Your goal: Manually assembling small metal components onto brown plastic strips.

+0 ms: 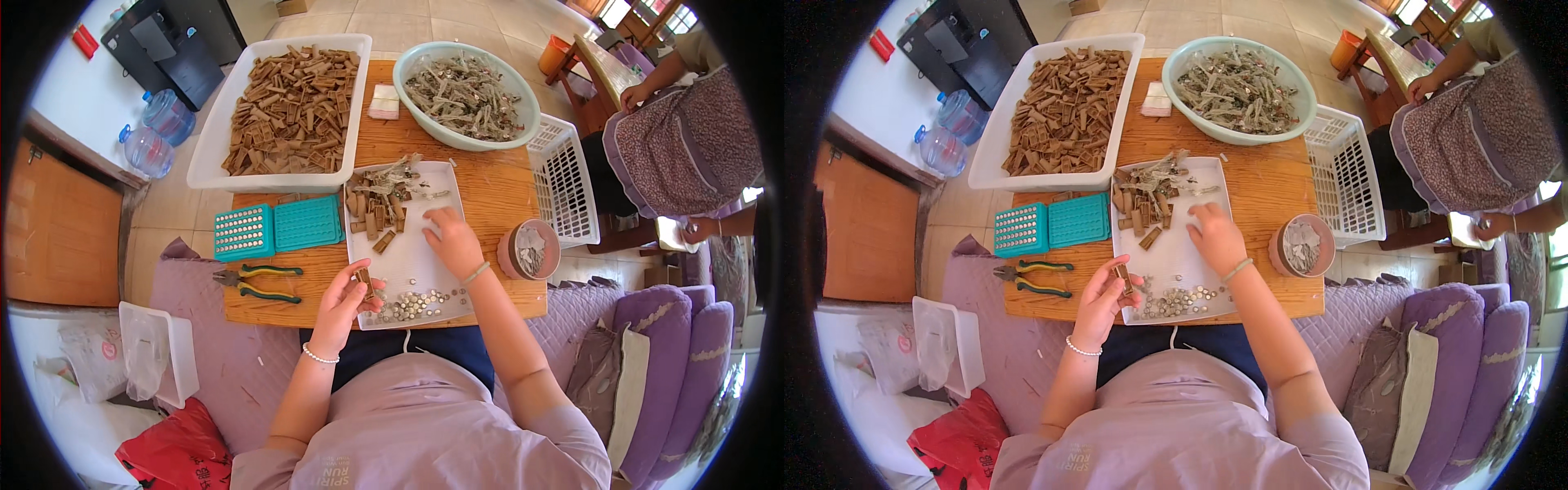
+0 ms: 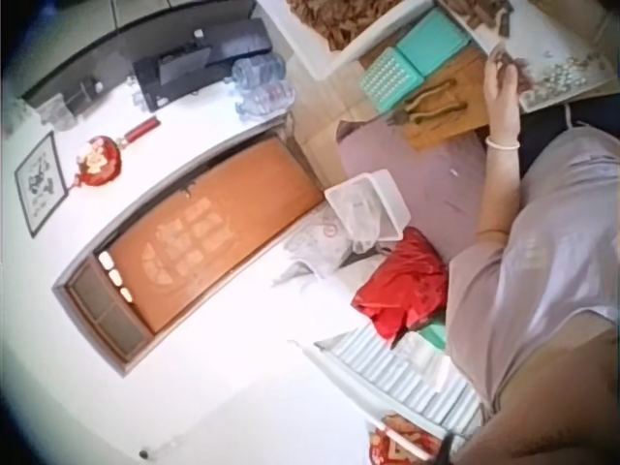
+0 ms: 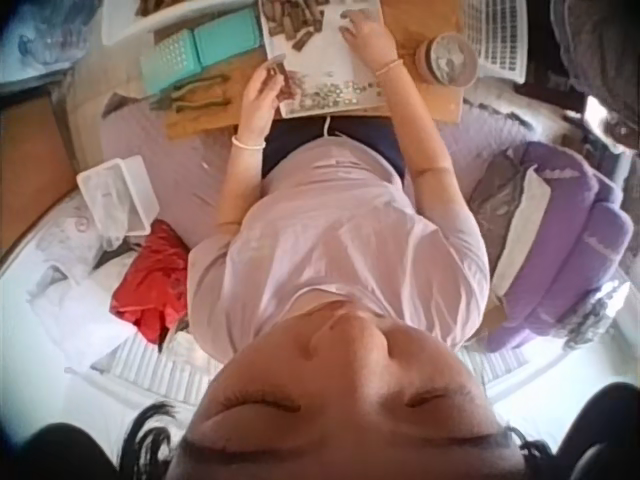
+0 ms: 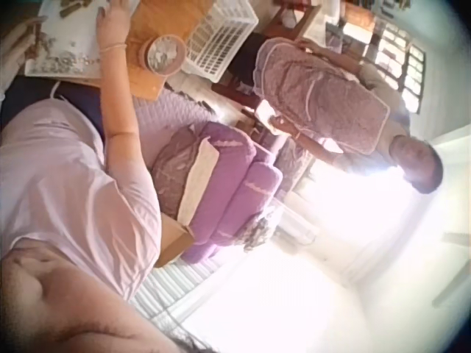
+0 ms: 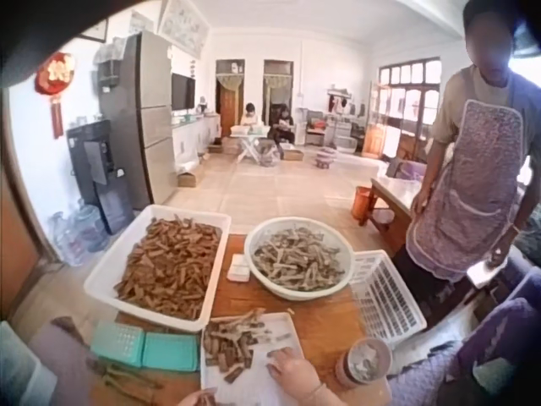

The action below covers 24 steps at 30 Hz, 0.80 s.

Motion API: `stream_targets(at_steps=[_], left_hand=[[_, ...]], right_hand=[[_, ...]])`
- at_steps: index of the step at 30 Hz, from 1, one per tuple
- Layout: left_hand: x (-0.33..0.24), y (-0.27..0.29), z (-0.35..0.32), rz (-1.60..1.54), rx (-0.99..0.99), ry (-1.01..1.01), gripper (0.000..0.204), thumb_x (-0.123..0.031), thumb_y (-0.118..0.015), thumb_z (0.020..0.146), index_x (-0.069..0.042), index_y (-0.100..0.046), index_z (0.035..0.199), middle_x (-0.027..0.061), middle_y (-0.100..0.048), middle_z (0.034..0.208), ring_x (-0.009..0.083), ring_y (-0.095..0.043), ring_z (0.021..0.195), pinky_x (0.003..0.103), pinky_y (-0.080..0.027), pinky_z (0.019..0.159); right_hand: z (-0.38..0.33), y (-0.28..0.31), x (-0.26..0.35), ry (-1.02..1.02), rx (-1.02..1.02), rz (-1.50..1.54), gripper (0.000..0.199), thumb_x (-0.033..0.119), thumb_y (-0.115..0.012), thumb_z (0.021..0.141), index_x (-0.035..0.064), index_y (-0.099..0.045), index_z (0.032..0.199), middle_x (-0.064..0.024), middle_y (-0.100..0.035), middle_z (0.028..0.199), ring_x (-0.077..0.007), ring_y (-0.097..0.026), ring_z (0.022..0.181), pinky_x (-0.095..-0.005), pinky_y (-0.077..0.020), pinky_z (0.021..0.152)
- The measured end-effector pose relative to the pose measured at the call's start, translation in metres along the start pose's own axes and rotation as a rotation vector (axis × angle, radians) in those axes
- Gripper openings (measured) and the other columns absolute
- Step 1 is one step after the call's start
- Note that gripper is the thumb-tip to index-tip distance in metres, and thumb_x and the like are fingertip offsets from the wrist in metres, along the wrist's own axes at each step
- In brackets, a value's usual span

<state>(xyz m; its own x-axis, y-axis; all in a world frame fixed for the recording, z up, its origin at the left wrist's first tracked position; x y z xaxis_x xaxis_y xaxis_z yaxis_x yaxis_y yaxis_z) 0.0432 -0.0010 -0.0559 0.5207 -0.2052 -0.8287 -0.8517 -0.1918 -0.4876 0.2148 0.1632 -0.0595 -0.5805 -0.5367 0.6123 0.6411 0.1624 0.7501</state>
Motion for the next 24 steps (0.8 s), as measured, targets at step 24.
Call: stream_targets(at_steps=[24], left_hand=[[-0.004, 0.008, 0.001, -0.044, -0.044, -0.018, 0.037, -0.018, -0.049, 0.097, -0.005, -0.043, 0.132, 0.0120, -0.061, 0.104, 0.0155, -0.061, 0.080, 0.030, -0.052, 0.074]], right_hand=[[0.066, 0.029, -0.029, -0.343, 0.165, 0.647, 0.014, 0.017, -0.057, 0.091, 0.0035, -0.058, 0.088, 0.0024, -0.059, 0.077, -0.0073, -0.057, 0.074, -0.0224, -0.0448, 0.065]])
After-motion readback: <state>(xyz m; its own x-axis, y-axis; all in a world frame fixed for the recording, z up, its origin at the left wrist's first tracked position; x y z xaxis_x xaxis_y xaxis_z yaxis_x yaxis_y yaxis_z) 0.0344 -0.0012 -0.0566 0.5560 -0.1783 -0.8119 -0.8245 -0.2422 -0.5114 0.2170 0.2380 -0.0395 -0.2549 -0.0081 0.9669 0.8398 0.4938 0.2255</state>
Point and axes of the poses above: each hand's wrist, its own z-axis towards the middle knuckle, its own y-axis out of the back of the hand, x = y × z, the point moved 4 cm from there along z, towards the middle knuckle
